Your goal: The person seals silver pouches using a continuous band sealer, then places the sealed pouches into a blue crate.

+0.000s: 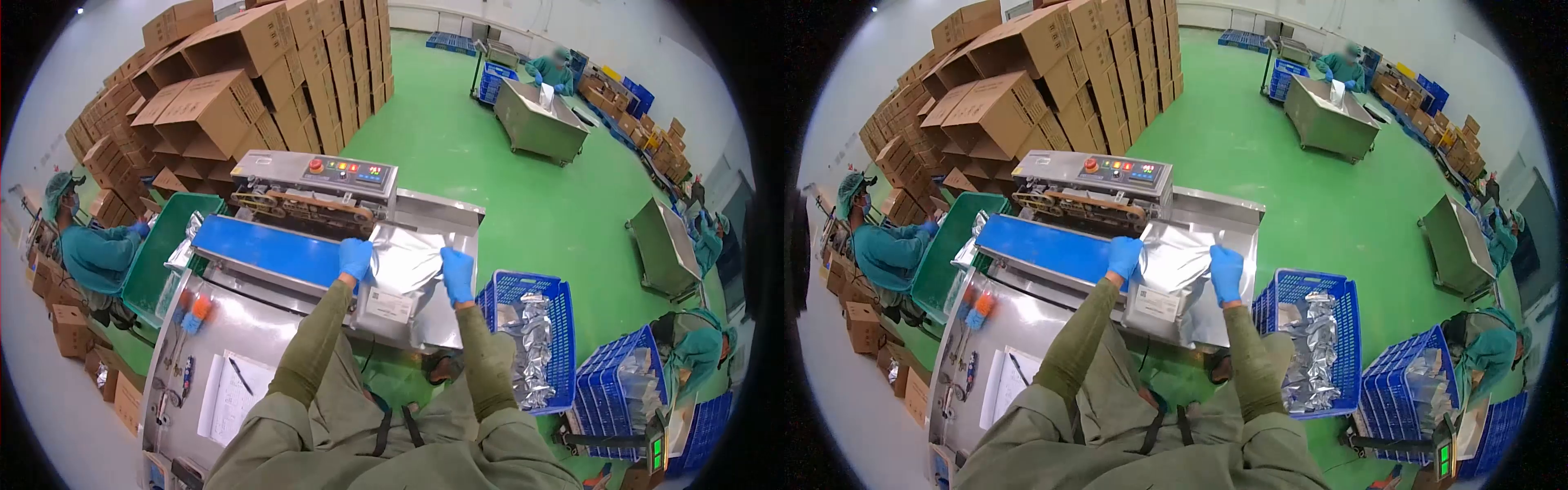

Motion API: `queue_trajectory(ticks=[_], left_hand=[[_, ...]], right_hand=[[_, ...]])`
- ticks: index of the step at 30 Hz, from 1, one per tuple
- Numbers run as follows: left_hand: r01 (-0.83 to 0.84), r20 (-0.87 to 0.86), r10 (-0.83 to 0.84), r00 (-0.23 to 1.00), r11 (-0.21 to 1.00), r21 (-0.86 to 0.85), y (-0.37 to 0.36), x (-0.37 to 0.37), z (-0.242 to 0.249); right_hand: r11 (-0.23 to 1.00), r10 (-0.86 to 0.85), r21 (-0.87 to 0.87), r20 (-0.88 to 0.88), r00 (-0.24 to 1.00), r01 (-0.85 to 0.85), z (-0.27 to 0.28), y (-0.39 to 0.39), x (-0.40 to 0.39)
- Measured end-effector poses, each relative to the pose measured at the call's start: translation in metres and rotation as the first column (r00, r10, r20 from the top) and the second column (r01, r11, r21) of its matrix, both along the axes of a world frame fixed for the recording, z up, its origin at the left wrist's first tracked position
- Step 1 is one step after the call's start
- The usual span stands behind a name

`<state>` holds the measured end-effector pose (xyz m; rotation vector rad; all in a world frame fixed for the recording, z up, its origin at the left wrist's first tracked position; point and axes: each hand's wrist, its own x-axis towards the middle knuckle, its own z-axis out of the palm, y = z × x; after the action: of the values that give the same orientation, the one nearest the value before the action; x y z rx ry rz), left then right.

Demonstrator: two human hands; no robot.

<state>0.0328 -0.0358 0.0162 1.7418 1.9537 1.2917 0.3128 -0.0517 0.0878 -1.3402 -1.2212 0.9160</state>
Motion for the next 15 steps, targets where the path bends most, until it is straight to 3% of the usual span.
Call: queue_trajectory(ticks=[1, 4, 5, 9, 12, 13, 15], left_hand=[[0.002, -0.185, 0.013, 0.983, 0.997, 0.08, 0.016, -0.008, -0.017], [0.006, 0.328, 0.019, 0.945, 0.997, -0.076, 0.012, -0.01, 0.005], [-0.001, 0.145, 0.009, 0.989, 0.999, -0.053, 0.017, -0.017, 0.004], [0.001, 0.293, 0.021, 0.956, 0.997, -0.076, 0.026, -0.038, 0.005], [0.031, 0.29, -0.013, 0.957, 0.998, -0.057, 0.03, -0.054, 0.007], [-0.024, 0.292, 0.044, 0.955, 0.997, -0.07, 0.033, -0.06, 0.005], [-0.01, 0.209, 0.026, 0.978, 0.997, -0.079, 0.037, -0.083, -0.002]], right_hand=[[0.997, -0.053, 0.054, -0.053, 0.997, 0.056, 0.002, 0.0, -0.009], [1.0, -0.022, 0.018, -0.064, 0.998, 0.023, -0.008, 0.012, -0.018], [0.999, -0.016, -0.042, -0.089, 0.996, 0.012, -0.006, 0.013, -0.022], [1.0, 0.002, 0.017, -0.081, 0.997, -0.001, -0.015, 0.024, -0.04], [1.0, -0.001, 0.005, -0.102, 0.995, 0.002, -0.026, 0.033, -0.057], [1.0, 0.004, 0.03, -0.064, 0.998, -0.002, -0.032, 0.038, -0.063], [0.999, 0.029, 0.036, -0.03, 0.999, -0.028, -0.04, 0.048, -0.081]])
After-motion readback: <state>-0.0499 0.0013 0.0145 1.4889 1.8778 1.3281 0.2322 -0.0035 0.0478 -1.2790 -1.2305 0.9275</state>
